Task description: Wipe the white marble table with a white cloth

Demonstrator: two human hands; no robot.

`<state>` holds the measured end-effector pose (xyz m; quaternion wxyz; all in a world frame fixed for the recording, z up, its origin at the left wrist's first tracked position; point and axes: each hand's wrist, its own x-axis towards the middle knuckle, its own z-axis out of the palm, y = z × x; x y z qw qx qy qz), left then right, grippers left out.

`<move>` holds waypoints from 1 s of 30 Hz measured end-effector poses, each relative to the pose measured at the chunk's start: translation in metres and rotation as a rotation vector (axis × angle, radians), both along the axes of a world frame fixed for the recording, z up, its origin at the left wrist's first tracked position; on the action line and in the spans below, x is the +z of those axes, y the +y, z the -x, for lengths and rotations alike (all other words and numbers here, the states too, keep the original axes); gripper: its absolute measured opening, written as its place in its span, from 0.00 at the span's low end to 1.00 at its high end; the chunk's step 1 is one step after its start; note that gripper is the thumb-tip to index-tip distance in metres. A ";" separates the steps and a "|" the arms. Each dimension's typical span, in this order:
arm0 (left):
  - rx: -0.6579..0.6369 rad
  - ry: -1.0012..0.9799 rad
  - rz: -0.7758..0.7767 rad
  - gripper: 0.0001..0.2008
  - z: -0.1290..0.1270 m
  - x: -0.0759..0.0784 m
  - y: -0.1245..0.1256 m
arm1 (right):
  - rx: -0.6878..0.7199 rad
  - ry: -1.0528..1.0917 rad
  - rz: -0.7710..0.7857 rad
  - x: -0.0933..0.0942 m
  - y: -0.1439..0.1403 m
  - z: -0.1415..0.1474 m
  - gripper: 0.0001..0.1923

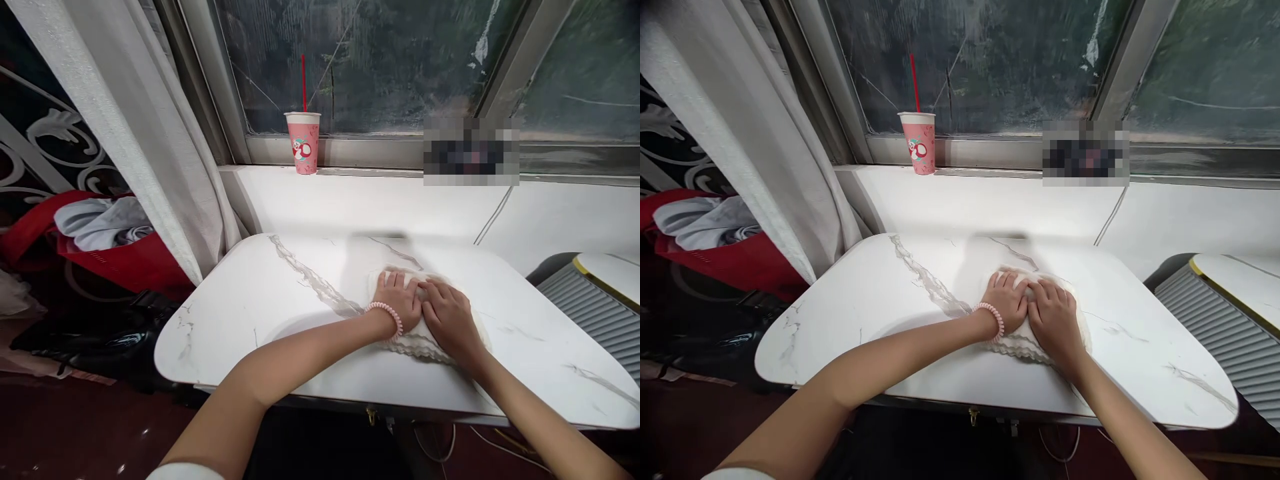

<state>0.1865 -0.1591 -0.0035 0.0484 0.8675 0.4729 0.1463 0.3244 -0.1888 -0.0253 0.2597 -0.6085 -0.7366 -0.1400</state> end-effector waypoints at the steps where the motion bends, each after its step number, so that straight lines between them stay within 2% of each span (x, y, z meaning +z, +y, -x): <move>1: -0.005 -0.002 -0.002 0.24 0.003 -0.001 0.011 | -0.016 -0.006 -0.002 0.000 0.010 0.004 0.19; 5: 0.032 -0.014 -0.008 0.23 0.022 -0.004 0.059 | -0.048 -0.009 0.038 0.004 0.056 0.026 0.18; 9: 0.117 -0.031 -0.040 0.21 0.048 -0.003 0.104 | -0.024 0.023 0.106 0.010 0.107 0.056 0.17; 16: 0.224 -0.080 -0.038 0.20 0.083 0.001 0.157 | 0.009 0.045 0.153 0.014 0.172 0.094 0.18; 23: 0.259 -0.130 -0.036 0.18 0.088 0.001 0.184 | -0.015 0.046 0.155 0.014 0.199 0.102 0.17; 30: 0.245 -0.076 -0.082 0.20 0.088 -0.004 0.182 | 0.003 0.047 0.138 0.010 0.194 0.101 0.18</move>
